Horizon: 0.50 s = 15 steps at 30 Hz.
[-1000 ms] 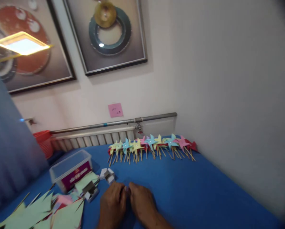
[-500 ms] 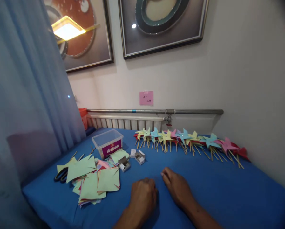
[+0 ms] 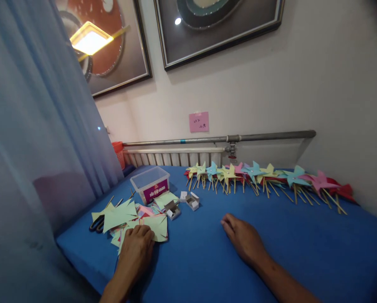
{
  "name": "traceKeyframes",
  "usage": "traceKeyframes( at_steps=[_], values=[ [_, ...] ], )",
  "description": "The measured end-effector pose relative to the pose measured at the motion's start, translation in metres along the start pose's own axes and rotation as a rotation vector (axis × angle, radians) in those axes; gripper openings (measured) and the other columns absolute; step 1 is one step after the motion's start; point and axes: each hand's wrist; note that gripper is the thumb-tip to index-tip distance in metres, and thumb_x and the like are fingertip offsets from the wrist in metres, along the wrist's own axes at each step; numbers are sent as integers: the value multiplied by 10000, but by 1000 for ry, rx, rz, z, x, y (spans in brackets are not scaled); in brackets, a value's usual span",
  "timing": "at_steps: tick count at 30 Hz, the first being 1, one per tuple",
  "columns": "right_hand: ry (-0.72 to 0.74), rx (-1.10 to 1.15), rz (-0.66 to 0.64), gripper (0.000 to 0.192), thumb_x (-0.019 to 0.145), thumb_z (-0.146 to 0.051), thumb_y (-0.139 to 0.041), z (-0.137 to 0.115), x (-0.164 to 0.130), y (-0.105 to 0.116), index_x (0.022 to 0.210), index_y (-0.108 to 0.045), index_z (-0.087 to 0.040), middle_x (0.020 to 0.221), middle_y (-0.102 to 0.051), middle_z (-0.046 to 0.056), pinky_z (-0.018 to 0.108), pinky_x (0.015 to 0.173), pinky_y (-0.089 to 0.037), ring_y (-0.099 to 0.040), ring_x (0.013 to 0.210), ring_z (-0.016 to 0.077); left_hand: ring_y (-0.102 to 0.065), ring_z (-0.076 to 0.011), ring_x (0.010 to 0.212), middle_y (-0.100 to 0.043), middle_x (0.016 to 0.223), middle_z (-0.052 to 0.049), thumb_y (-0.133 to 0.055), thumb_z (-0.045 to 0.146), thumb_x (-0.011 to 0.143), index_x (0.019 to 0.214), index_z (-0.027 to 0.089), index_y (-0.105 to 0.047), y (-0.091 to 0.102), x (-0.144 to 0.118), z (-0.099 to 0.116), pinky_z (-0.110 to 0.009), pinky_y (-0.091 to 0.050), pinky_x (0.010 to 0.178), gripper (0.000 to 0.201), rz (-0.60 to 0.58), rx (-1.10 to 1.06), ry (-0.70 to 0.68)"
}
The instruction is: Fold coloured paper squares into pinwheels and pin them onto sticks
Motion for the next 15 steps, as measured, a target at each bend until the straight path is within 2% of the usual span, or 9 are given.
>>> traceKeyframes(
  at_steps=[3,9,15],
  values=[
    [0,-1,-2,239,983,-351,-430,-1,-1,1,836,-587,-248,795,-738,40,295,662,-368,-669,717,211,-641,-259,971,-745,992,-85,-476,196,969,849,219,-739,-3,2,2,-398,-394,870,290,23,-64,17],
    [6,7,21,210,975,-329,-461,0,-2,1,850,-610,-251,768,-736,24,279,633,-349,-648,663,190,-623,-230,851,-725,852,-70,-491,198,907,763,204,-712,-11,1,-6,-339,-419,799,264,45,-280,126],
    [-1,9,9,222,982,-330,-450,-1,-1,1,857,-614,-247,781,-739,36,284,648,-355,-669,706,204,-661,-227,767,-750,818,-50,-532,379,875,793,215,-763,-1,1,-13,-307,-471,712,296,2,-683,282]
  ],
)
Point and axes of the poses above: each hand's wrist, its own x-axis towards the middle knuckle, its own y-axis out of the back of the hand, z = x × y
